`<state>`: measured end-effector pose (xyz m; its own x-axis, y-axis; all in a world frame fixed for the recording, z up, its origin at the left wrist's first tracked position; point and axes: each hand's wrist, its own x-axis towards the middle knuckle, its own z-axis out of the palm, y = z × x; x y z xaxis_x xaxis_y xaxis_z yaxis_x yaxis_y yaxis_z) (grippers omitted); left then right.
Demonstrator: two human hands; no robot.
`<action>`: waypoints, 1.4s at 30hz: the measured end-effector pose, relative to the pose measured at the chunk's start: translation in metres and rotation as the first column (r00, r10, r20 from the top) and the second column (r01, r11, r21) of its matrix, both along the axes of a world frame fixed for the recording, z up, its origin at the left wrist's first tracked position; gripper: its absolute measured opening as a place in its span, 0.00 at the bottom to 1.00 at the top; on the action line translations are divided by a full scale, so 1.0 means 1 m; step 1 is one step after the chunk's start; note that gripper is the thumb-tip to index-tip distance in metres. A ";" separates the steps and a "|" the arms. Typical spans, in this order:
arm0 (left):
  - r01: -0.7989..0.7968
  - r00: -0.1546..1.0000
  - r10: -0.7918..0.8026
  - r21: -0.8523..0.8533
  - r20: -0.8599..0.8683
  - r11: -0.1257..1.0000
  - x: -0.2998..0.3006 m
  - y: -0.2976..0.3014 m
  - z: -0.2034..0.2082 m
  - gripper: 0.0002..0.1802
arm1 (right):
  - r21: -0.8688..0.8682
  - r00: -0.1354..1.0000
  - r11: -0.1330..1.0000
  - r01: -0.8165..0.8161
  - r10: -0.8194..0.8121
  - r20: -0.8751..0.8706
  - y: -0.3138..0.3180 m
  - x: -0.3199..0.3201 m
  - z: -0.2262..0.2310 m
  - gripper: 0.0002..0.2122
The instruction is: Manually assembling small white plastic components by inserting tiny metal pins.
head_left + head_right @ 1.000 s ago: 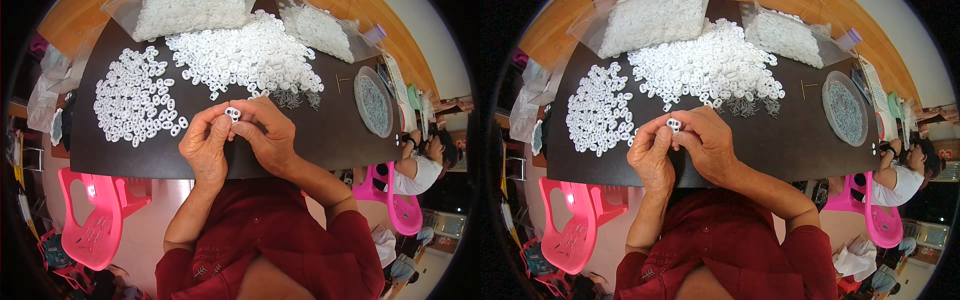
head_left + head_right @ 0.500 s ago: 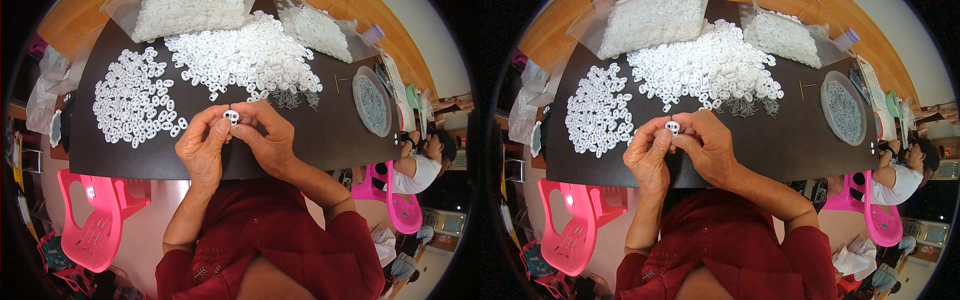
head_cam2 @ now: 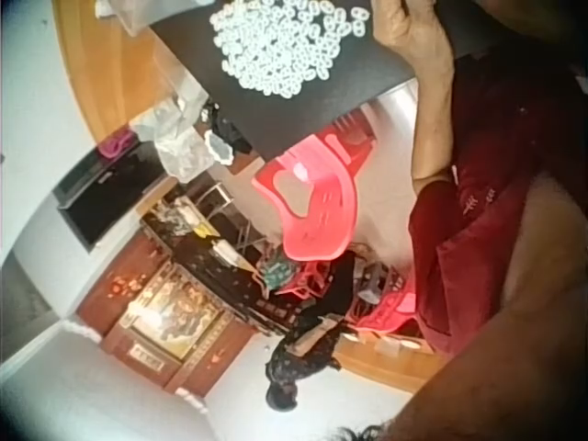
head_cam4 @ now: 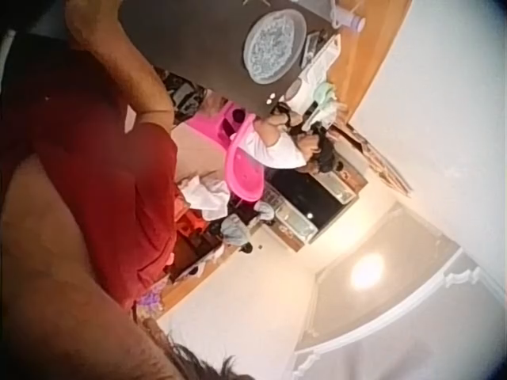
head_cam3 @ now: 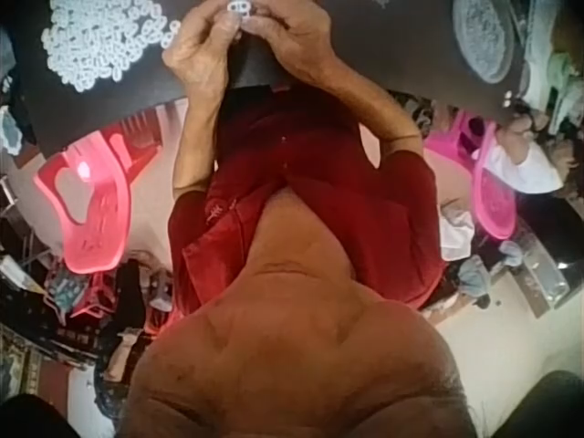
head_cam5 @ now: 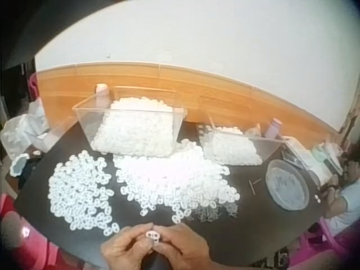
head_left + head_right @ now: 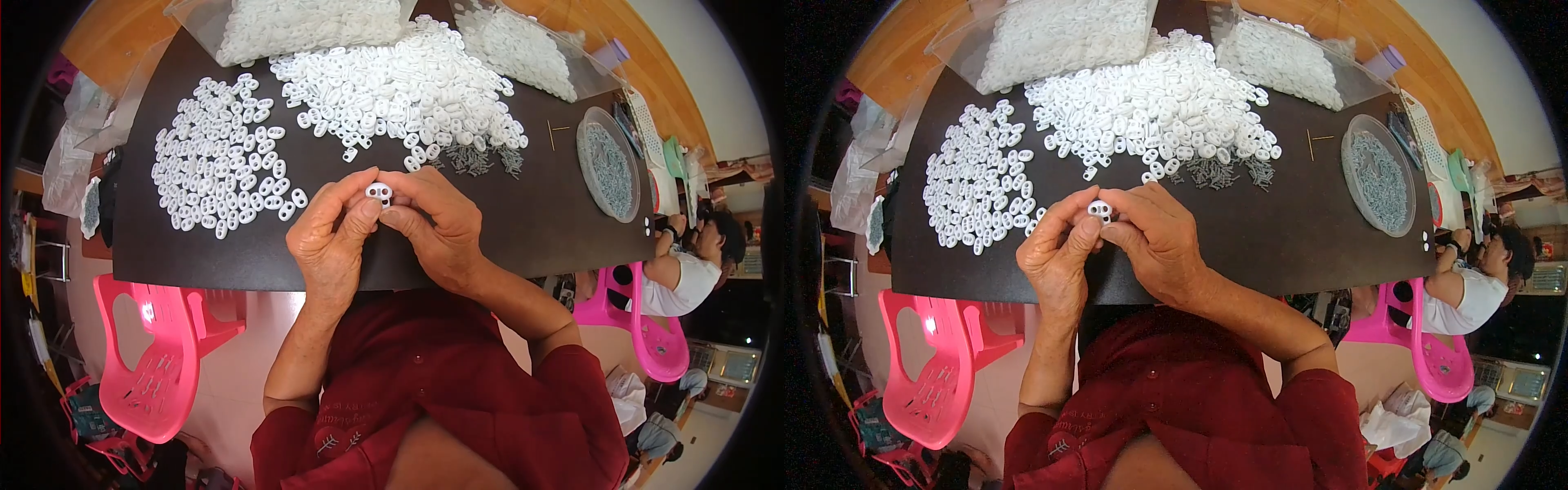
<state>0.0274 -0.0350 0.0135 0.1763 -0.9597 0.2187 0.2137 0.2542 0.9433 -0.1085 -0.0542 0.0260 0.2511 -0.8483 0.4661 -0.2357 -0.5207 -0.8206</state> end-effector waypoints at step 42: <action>-0.247 0.949 0.235 -0.033 -0.211 0.968 -0.020 0.009 0.000 0.09 | -0.234 0.997 0.969 0.080 -0.082 -0.001 0.005 0.022 -0.006 0.14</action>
<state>0.0078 -0.0263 0.0140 0.4475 -0.8697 0.2082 0.3256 0.3753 0.8678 -0.0870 -0.0492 0.0197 0.1919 -0.7338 0.6517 -0.2930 -0.6766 -0.6755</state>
